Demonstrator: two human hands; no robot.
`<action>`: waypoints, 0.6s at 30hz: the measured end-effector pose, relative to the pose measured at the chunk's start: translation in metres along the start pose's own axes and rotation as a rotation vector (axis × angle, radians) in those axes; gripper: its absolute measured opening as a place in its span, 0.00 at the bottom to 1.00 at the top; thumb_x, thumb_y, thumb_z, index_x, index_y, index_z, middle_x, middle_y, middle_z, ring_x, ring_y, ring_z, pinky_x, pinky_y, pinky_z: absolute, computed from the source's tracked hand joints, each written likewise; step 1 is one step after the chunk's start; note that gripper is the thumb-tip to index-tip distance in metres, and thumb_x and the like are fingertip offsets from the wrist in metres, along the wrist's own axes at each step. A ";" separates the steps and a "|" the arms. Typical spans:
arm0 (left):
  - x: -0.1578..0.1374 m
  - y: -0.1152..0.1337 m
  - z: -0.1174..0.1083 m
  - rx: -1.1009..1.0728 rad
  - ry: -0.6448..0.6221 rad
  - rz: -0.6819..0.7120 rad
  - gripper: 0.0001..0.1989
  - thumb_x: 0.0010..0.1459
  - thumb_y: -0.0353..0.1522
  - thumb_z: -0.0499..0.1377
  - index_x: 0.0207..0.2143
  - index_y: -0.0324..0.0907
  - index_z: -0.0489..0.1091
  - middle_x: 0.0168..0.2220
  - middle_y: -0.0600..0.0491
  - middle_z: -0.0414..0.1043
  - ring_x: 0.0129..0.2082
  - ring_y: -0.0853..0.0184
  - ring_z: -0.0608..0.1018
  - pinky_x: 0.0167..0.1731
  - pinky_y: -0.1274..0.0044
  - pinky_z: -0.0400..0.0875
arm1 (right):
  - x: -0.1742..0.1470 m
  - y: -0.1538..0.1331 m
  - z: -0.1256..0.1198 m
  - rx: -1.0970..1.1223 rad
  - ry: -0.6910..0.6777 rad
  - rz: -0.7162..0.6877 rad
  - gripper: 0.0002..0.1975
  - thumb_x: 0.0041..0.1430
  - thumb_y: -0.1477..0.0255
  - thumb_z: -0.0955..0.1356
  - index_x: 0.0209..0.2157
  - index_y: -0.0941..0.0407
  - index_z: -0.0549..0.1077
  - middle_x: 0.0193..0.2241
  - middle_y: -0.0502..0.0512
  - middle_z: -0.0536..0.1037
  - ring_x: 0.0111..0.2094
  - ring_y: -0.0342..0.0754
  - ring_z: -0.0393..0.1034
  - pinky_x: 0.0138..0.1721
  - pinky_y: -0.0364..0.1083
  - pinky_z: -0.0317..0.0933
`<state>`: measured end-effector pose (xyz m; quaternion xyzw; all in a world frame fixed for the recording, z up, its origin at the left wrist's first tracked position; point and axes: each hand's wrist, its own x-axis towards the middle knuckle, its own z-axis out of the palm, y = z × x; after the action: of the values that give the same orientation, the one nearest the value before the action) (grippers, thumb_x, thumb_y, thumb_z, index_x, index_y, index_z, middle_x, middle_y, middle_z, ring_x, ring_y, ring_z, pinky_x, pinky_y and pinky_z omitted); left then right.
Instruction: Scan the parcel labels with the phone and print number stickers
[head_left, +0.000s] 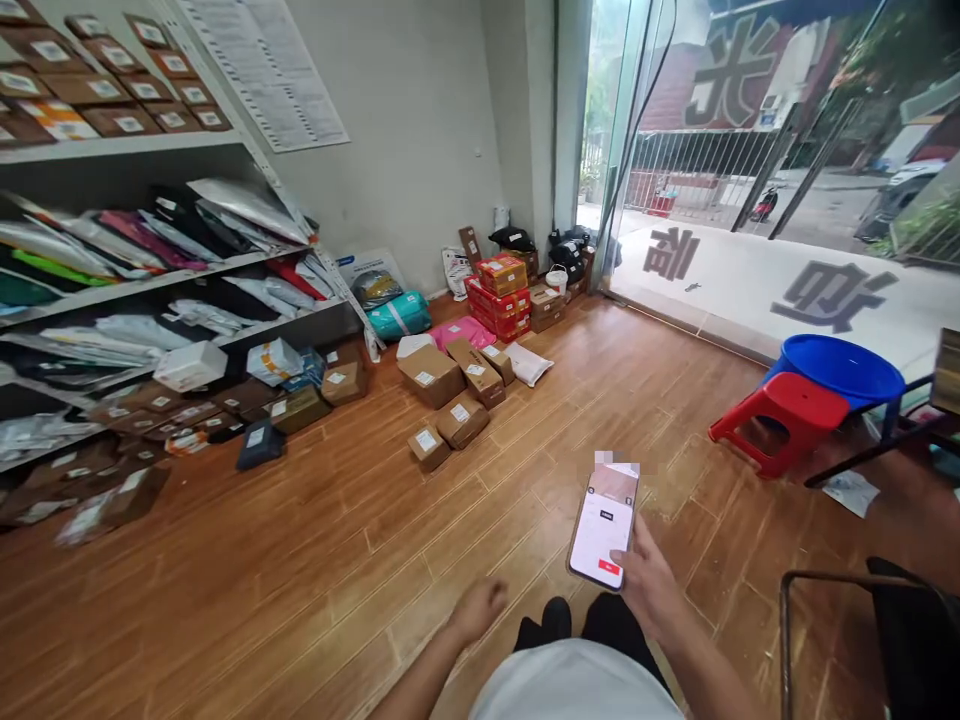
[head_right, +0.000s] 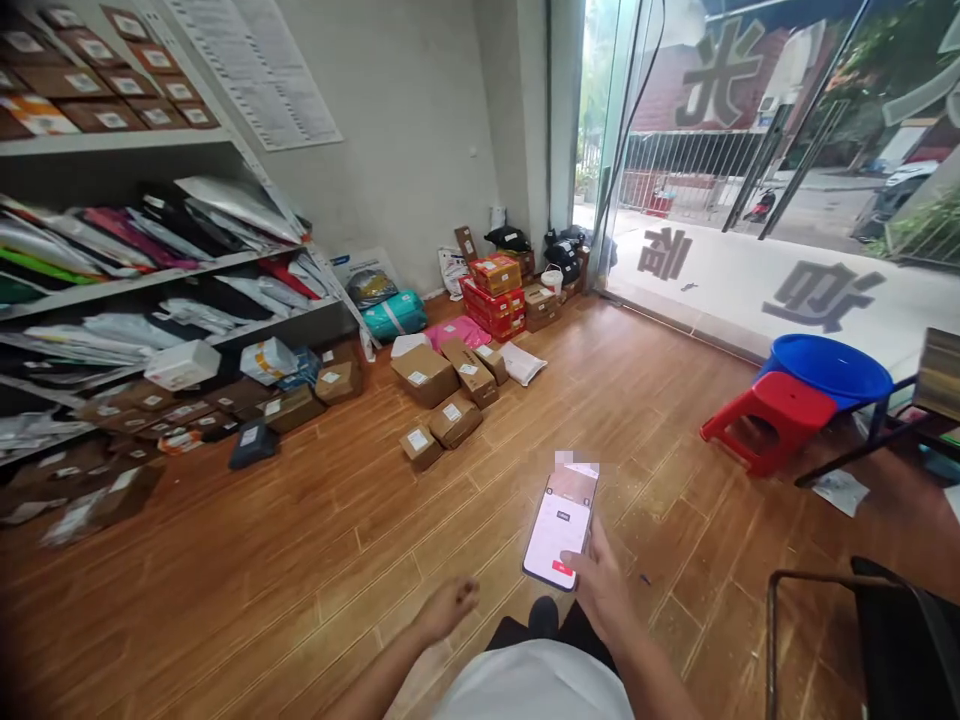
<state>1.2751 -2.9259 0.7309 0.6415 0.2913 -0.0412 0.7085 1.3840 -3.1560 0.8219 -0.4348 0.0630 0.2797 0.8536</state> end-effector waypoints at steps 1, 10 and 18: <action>0.011 0.012 0.004 -0.010 -0.052 -0.029 0.15 0.57 0.41 0.61 0.41 0.41 0.74 0.38 0.50 0.75 0.36 0.66 0.77 0.33 0.76 0.74 | 0.012 -0.001 0.009 -0.021 -0.020 -0.003 0.39 0.44 0.74 0.75 0.58 0.47 0.61 0.49 0.54 0.78 0.46 0.56 0.74 0.44 0.54 0.69; 0.028 0.144 0.042 -0.581 -0.310 0.066 0.34 0.60 0.53 0.49 0.65 0.54 0.52 0.67 0.46 0.53 0.54 0.54 0.73 0.36 0.68 0.79 | 0.107 0.009 0.079 -0.192 -0.187 -0.036 0.28 0.44 0.73 0.75 0.48 0.52 0.66 0.38 0.49 0.80 0.34 0.48 0.75 0.35 0.46 0.68; 0.051 0.157 0.031 -0.544 -0.116 0.069 0.36 0.62 0.51 0.48 0.68 0.58 0.39 0.69 0.48 0.48 0.51 0.56 0.75 0.24 0.77 0.79 | 0.154 0.012 0.113 -0.298 -0.206 0.012 0.22 0.47 0.68 0.74 0.44 0.54 0.68 0.37 0.51 0.80 0.33 0.49 0.74 0.35 0.47 0.67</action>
<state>1.3960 -2.9116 0.8459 0.4337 0.2284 0.0258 0.8713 1.4911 -2.9971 0.8288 -0.5250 -0.0641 0.3343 0.7801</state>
